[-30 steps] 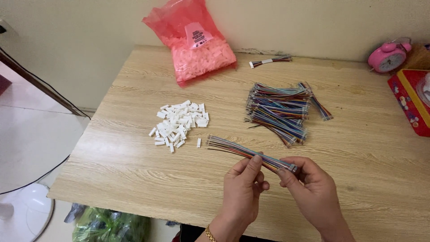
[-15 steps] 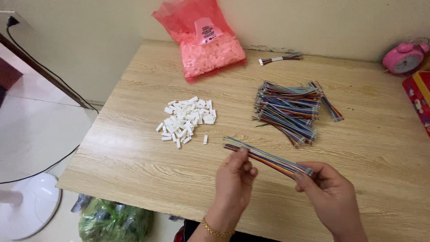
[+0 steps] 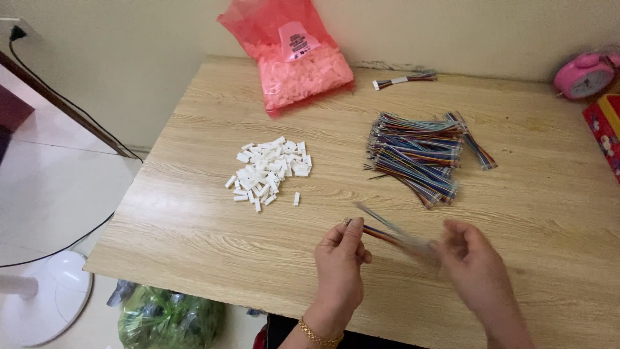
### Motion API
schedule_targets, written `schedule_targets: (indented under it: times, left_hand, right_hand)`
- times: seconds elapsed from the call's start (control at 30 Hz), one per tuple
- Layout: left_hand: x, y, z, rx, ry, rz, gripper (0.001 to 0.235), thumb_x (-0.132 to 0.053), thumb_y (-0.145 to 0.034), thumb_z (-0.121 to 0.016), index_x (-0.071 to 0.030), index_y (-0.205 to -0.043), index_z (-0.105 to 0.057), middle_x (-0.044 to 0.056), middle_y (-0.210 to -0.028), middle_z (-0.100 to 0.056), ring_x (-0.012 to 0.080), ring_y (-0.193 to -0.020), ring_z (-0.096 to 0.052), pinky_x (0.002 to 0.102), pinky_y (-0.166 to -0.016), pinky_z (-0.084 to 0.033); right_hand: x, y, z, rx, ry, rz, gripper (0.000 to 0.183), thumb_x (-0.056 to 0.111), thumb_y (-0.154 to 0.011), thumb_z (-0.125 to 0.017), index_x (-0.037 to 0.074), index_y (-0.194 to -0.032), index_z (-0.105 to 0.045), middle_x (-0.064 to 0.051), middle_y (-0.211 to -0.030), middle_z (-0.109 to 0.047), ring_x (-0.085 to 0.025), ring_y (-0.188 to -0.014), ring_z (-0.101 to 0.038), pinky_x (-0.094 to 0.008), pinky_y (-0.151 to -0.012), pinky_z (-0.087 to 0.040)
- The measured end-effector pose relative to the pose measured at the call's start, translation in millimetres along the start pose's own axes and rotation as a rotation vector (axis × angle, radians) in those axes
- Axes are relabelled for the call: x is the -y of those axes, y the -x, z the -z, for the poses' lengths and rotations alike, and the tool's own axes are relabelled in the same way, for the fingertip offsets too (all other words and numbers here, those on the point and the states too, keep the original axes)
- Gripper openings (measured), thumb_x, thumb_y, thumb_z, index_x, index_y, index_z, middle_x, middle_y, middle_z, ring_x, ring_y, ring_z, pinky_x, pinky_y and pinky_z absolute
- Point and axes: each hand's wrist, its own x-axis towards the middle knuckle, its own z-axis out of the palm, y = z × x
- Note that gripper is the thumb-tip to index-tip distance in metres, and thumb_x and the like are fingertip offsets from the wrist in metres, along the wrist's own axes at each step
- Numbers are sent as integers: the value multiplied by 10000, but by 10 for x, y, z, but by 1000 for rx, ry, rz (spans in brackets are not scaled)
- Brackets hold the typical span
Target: The person assembles wire harnesses by inserting the ends of multi-colored wires into small white plastic connectors. They pick up a bundle of wires, align the ends, and slide a connector onto them, repeating this process for multiple bundles on a wooden table.
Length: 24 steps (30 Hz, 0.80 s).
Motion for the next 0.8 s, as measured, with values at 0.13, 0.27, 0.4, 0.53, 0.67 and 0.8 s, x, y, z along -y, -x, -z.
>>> schedule_targets:
  times: [0.13, 0.27, 0.4, 0.53, 0.67, 0.8]
  left_hand:
    - [156, 6, 14, 13, -110, -92, 196, -202, -931, -755, -38, -852, -682, -13, -628, -531, 83, -540, -464, 259, -498, -447]
    - [115, 162, -98, 32, -174, -142, 160, -193, -924, -725, -41, -878, -714, -12, -692, -631, 75, -531, -489, 233, -473, -412]
    - [89, 236, -26, 48, -260, -168, 164, -194, -944, -715, -42, -883, -702, 1, -706, -650, 64, -543, -504, 219, -477, -419]
    - [120, 220, 37, 169, -296, -273, 163, -156, -977, -719, -31, -874, -699, 11, -709, -629, 50, -567, -498, 204, -486, -397]
    - [36, 240, 6, 201, -345, -320, 142, -110, -947, -733, 1, -858, -746, 6, -846, -636, 58, -602, -535, 212, -492, -429]
    - [-19, 259, 1, 207, -304, -221, 95, -88, -913, -727, -13, -938, -779, 23, -896, -653, 58, -677, -607, 215, -513, -467]
  right_hand:
    - [376, 406, -195, -207, 262, 472, 282, 105, -904, -721, -8, -1161, -699, -89, -1088, -715, -178, -975, -692, -306, -828, -565]
    - [518, 488, -440, 42, 13, 502, 244, 61, -920, -661, 23, -1156, -710, -49, -1092, -755, -126, -975, -753, -271, -821, -620]
    - [241, 262, -594, 188, -169, 336, 250, 64, -932, -637, 15, -1172, -690, -69, -1058, -779, -123, -961, -745, -277, -817, -607]
    - [56, 116, -591, 297, -290, 163, 227, 90, -936, -638, 6, -1127, -725, -87, -982, -780, -157, -877, -751, -301, -798, -622]
    - [-45, 26, -515, 324, -156, 252, 191, 130, -944, -677, -7, -1044, -765, -72, -920, -791, -143, -869, -742, -293, -800, -596]
    - [7, 64, -521, 279, -154, 237, 192, 146, -932, -682, 14, -1050, -755, -61, -916, -789, -143, -867, -742, -296, -785, -595]
